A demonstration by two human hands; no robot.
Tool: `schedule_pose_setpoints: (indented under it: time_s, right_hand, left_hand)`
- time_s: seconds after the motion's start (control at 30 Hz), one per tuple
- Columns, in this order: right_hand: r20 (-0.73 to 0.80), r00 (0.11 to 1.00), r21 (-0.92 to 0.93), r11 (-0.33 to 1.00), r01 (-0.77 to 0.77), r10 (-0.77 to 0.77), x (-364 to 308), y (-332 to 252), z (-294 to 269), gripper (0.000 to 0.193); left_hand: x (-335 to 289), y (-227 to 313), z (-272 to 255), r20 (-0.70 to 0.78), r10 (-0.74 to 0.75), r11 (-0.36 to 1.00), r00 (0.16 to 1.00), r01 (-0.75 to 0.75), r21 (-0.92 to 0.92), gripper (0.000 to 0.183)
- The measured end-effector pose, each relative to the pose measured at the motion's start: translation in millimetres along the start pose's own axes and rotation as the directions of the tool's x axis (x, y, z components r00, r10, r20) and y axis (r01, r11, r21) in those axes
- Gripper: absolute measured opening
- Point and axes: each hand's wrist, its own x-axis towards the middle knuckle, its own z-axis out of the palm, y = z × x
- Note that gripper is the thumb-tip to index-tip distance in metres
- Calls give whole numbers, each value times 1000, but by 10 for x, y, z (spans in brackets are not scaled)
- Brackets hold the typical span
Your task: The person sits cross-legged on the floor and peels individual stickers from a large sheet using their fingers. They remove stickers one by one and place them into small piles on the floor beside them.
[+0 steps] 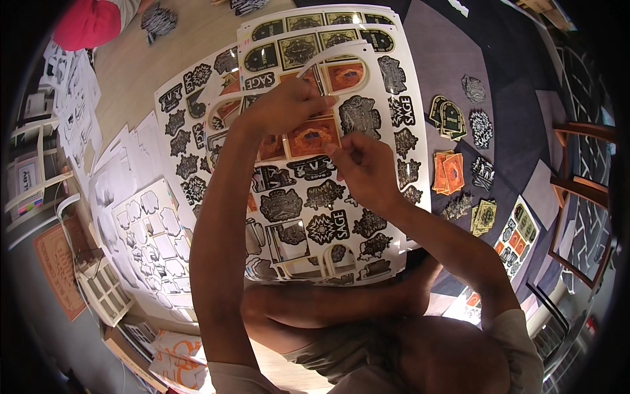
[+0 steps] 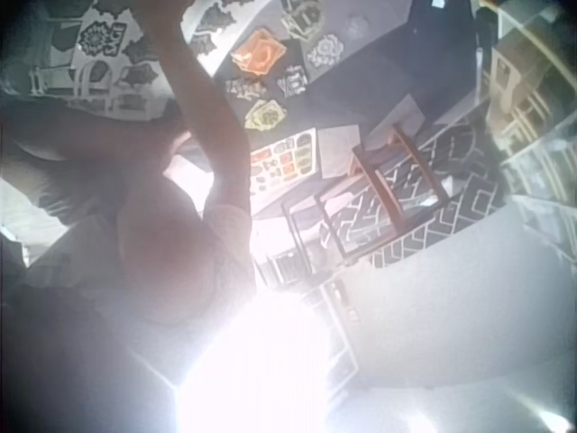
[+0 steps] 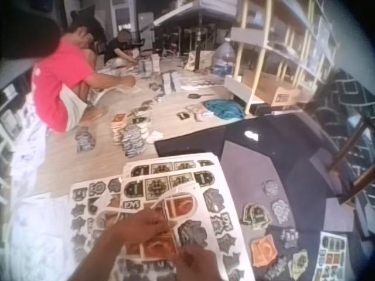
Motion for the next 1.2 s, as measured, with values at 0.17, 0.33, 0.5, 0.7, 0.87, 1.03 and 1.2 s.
schedule_pose_setpoints:
  time_s: [0.17,0.33,0.5,0.7,0.87,1.03,1.2]
  right_hand:
    - [-22,1000,37,999,6,-6,-14,47,-72,21]
    - [-71,929,-55,931,360,-364,-28,41,-112,20]
    - [-31,999,211,977,44,-38,22,49,-120,21]
    - [10,999,128,991,-50,49,260,120,-76,19]
    - [-1,998,102,993,-61,62,418,271,-39,15]
    - [-65,998,388,922,20,6,424,287,-179,18]
    - [53,997,444,892,-77,59,-63,229,-488,20]
  left_hand:
    - [-21,85,134,-98,48,999,994,-46,17,58]
    - [22,59,115,-74,108,994,991,-107,12,53]
    - [45,29,150,-329,272,962,904,-241,132,46]
    - [-405,-98,616,-736,316,947,598,-248,204,49]
    - [-516,-459,1112,-567,339,811,750,72,580,82]
    - [-473,-637,1229,-575,360,757,734,130,640,83]
    - [-541,-415,1130,-579,274,872,768,55,486,79]
